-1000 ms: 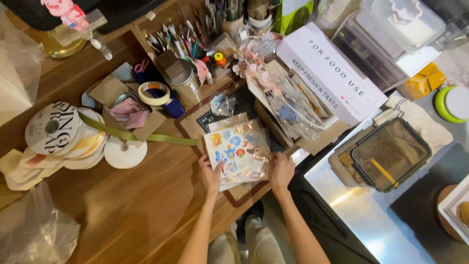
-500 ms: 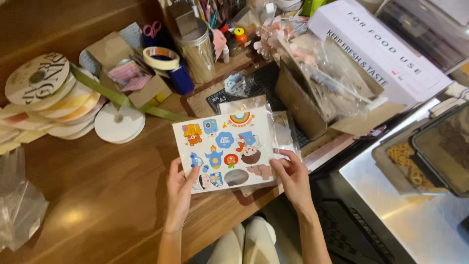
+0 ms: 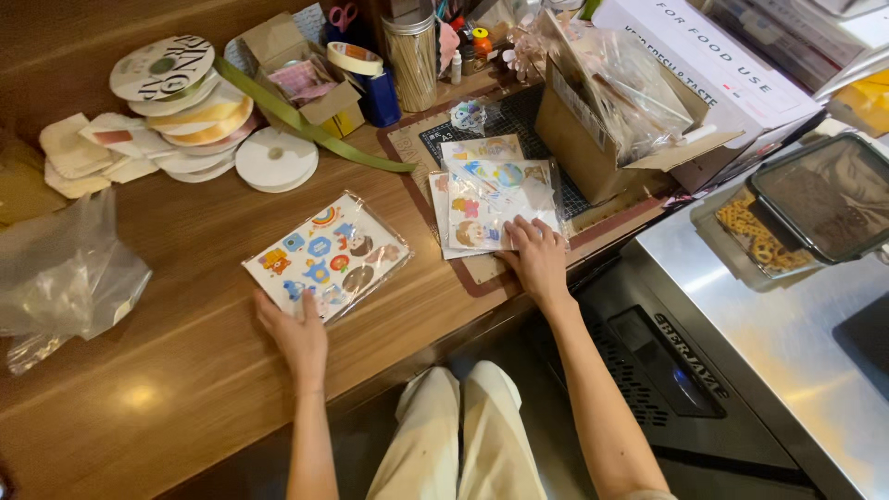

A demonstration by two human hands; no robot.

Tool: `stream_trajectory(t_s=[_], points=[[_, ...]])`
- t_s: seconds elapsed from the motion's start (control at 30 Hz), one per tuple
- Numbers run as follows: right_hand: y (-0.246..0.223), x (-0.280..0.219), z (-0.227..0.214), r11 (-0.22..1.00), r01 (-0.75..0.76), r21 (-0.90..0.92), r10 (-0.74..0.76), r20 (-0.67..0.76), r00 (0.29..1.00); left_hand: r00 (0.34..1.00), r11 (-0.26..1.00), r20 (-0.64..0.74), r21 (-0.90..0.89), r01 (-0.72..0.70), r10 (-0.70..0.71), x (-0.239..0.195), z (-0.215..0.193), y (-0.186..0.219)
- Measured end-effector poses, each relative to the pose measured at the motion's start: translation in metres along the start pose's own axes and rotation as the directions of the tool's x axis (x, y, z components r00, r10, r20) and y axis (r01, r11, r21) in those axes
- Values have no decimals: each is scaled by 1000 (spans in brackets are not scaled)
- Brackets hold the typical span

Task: The person removes stickers from their sheets, adheres them to wooden sticks to create cake toppers, and then places the finished toppers onto a cake decorated with fruit and small pastries.

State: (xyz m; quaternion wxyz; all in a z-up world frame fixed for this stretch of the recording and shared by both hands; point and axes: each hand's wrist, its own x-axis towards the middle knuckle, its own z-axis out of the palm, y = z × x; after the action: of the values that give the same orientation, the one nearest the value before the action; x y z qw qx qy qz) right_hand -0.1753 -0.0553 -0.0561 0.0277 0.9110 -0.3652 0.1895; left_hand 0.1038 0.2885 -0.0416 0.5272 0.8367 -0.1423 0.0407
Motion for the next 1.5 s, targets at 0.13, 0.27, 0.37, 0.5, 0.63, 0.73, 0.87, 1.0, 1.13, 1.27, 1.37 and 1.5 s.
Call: stream_trajectory(t_s=[0.13,0.27,0.37,0.5,0.63,0.73,0.87,1.0,1.13,1.27,1.37,1.5], points=[[-13,-30,-5,997,74,-16,-75,-59,995,963,919,-17,304,-250,268,-31,26,32],[-57,-80,-43,943,230,242,-132,-361,923,798,811,603,-462,360,-11,-69,16,118],[-107,-127,-52,883,366,294,-238,-391,889,521,418,846,-435,797,-113,-78,1,130],[-132,-145,-75,835,406,371,-339,-233,911,713,530,620,-505,682,-328,-62,-2,50],[-78,-97,-54,828,158,538,-51,-208,977,811,483,388,-660,576,-437,-23,-57,77],[-19,-42,-17,837,-281,469,372,-112,921,896,601,215,-678,423,-388,14,-56,40],[30,-9,27,764,-605,223,632,-69,772,990,978,7,-157,137,-138,28,-37,-42],[15,-20,8,611,-420,671,650,-121,750,986,998,-155,21,65,-61,-13,-53,-11],[-28,-54,-36,-35,-122,992,714,110,691,996,968,-86,-247,-35,14,-55,-44,59],[-79,-108,-80,-148,-139,979,686,203,698,794,691,601,-533,488,-97,-107,-32,102],[-107,-145,-89,-255,-146,956,650,281,706,664,513,728,-509,691,-171,-132,-29,108],[-120,-164,-105,-351,-108,930,607,314,730,548,353,808,-458,816,-218,-147,-30,96]])
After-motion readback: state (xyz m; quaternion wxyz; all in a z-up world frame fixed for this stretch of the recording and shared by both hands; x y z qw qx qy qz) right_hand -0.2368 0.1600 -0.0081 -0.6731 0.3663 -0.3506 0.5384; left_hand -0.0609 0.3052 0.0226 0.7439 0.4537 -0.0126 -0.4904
